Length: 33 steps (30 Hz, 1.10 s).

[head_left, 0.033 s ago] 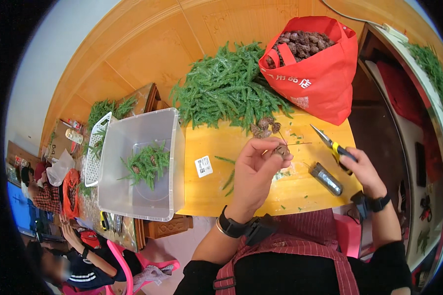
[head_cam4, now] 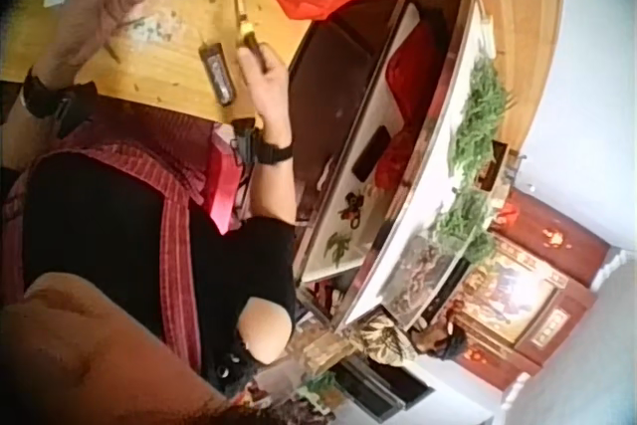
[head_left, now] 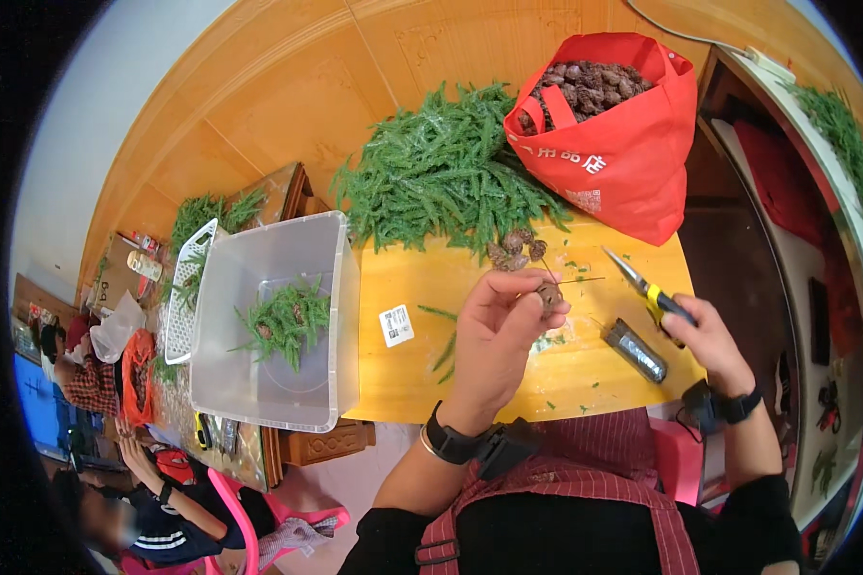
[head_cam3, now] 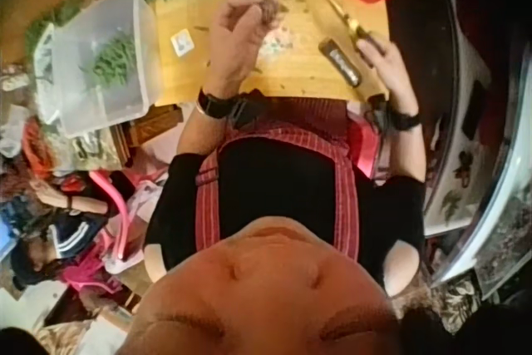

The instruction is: Trimming roots and excess stems from green plants using snips and sorting them into a container.

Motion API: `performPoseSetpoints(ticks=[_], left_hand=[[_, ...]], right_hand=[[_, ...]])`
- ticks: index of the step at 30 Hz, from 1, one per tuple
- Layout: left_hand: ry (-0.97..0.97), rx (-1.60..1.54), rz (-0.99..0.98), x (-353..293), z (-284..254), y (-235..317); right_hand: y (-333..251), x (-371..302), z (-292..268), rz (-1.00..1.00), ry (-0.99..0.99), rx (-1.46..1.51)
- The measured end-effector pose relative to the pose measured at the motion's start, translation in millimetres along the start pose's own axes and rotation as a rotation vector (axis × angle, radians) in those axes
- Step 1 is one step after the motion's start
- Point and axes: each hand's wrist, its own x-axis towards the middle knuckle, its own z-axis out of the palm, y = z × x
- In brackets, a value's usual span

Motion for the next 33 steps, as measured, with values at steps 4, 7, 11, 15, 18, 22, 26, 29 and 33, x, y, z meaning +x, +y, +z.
performPoseSetpoints(ticks=[4,7,11,15,18,22,26,29,33], left_hand=[[-0.008,-0.095,-0.043,2,-1,0],[-0.006,-0.093,-0.052,3,2,0],[0.011,-0.038,-0.05,1,3,0],[-0.024,-0.016,-0.003,0,1,-2],[-0.033,-0.001,-0.004,0,0,-2],[-0.034,0.009,-0.007,0,-2,-1],[-0.041,0.01,0.001,0,-2,-2],[-0.069,0.028,0.059,1,-2,-2],[-0.02,0.185,0.182,1,4,-3]], right_hand=[[-47,-24,11,-0.191,-0.065,-0.197],[-50,-21,13,-0.398,-0.03,-0.248],[-58,-20,16,-0.577,-0.013,-0.344],[-64,-19,22,-0.565,0.024,-0.36],[-65,-19,23,-0.568,0.022,-0.371],[-66,-18,24,-0.6,0.027,-0.408],[-68,-17,25,-0.644,0.062,-0.435],[-66,-18,25,-0.645,0.074,-0.462],[-68,-21,28,-0.636,0.102,-0.466]])
